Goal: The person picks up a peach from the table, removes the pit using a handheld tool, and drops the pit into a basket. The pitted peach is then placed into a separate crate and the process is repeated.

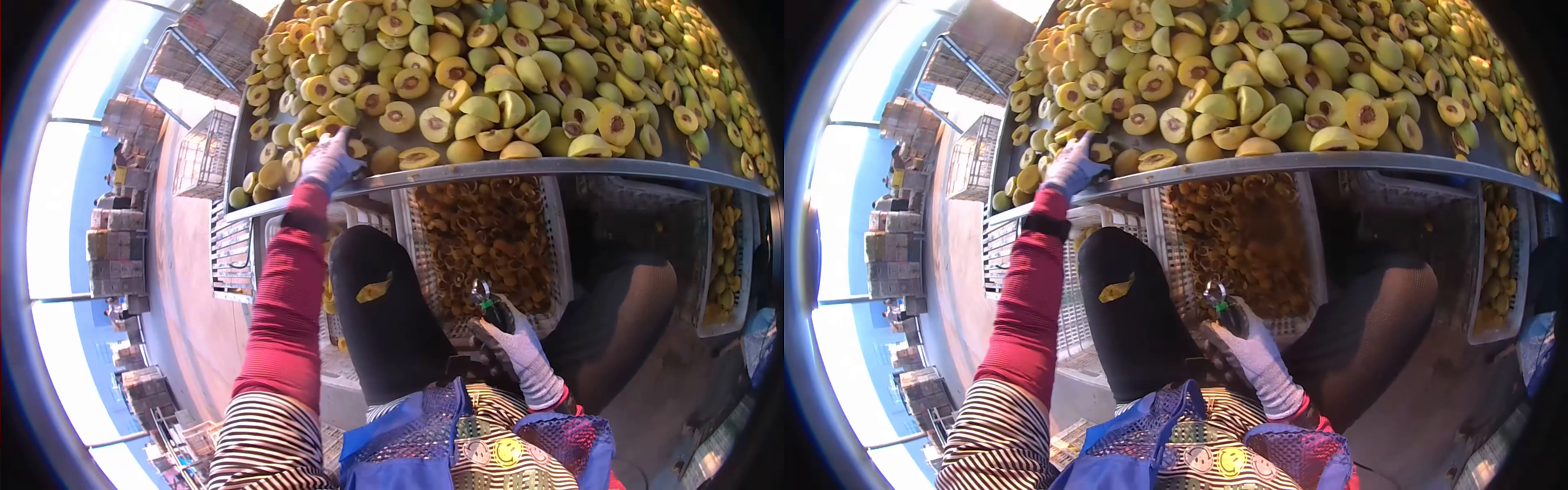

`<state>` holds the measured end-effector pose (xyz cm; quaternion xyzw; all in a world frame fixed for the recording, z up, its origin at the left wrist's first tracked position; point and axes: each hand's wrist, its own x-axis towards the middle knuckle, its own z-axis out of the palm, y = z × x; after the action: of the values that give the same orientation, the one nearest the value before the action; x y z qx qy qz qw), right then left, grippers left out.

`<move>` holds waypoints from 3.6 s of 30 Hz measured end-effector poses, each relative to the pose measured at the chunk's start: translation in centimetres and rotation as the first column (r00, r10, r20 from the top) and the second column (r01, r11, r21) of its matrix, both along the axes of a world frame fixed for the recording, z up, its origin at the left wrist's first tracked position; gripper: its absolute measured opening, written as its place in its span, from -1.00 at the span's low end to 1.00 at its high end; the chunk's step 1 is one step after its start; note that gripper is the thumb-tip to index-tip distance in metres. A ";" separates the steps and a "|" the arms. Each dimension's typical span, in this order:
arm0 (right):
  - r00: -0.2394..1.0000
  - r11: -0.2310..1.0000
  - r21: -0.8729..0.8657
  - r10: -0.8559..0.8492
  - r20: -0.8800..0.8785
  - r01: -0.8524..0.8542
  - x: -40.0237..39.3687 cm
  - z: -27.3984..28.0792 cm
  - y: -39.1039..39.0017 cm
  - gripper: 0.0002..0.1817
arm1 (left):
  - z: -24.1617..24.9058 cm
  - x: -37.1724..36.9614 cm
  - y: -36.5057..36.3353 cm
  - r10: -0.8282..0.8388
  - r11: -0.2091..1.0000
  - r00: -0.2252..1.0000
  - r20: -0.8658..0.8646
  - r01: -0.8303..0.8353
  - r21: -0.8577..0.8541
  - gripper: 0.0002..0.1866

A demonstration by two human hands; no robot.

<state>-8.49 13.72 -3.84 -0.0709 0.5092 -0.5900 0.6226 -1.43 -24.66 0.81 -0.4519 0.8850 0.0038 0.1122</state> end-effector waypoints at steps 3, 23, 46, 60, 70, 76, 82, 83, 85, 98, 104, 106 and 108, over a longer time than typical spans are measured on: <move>0.978 0.996 0.086 -0.031 0.208 0.014 -0.9 1.6 -0.5 -0.65 | 0.1 0.9 0.8 -0.127 0.976 0.877 -0.463 0.193 0.099 -0.45; 0.712 0.921 -0.346 -0.363 -0.601 0.178 -1.6 4.4 -2.8 -0.75 | -0.3 1.7 25.7 0.783 0.361 0.333 -0.525 0.444 0.820 -0.70; 0.302 0.959 -0.283 -0.275 -0.913 0.016 1.5 4.8 1.2 -0.69 | 2.5 1.1 29.3 0.798 0.505 0.115 -0.592 0.408 0.760 -0.59; 0.513 0.961 -0.274 -0.213 -0.832 -0.045 2.2 3.4 2.5 -0.64 | 1.3 1.3 29.7 0.711 0.577 0.274 -0.648 0.300 0.760 -0.66; 0.648 0.962 -0.273 -0.204 -0.734 -0.006 2.7 1.8 3.7 -0.71 | 0.2 1.3 27.8 0.285 0.680 0.606 -0.743 0.419 0.602 -0.67; 0.927 0.963 -0.252 0.010 0.374 0.092 2.3 3.9 4.2 -0.65 | 1.1 1.1 28.8 0.608 0.483 0.498 -0.618 0.386 0.786 -0.70; 0.270 0.876 -0.401 0.332 0.904 0.267 3.2 2.9 3.0 -0.50 | 0.1 1.5 27.7 0.621 0.274 0.547 -0.561 0.519 0.809 -0.69; 0.230 0.878 -0.385 0.327 0.916 0.284 3.3 2.9 2.8 -0.49 | -0.6 1.8 28.1 0.669 0.255 0.506 -0.545 0.533 0.807 -0.64; 0.297 0.787 -0.495 0.405 0.865 0.368 3.4 2.4 2.1 -0.50 | -1.8 2.0 29.2 0.956 0.039 0.218 -0.199 0.574 0.818 -0.62; 0.490 0.982 -0.183 0.137 0.861 0.048 0.8 -0.1 0.6 -0.52 | 3.5 15.5 6.4 0.129 0.990 0.749 -0.650 -0.133 0.044 -0.60; 0.848 0.990 0.115 0.011 0.530 -0.085 0.5 0.5 -1.4 -0.58 | 0.1 5.5 -11.1 0.349 0.935 0.817 -0.460 -0.340 0.104 -0.04; 0.814 0.992 0.112 -0.014 0.581 -0.063 0.4 0.5 -1.8 -0.59 | -5.7 3.6 -16.5 0.336 0.941 0.882 -0.330 -0.325 0.090 -0.06; 0.901 0.988 0.114 0.040 0.433 -0.099 0.5 0.2 -1.9 -0.61 | -6.6 1.2 -17.1 0.371 0.926 0.815 -0.445 -0.290 0.242 -0.07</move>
<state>-7.98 11.85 -3.68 0.0843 0.3952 -0.5330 0.7434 -0.21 -41.81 -5.78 -0.5730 0.7889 0.2081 -0.0781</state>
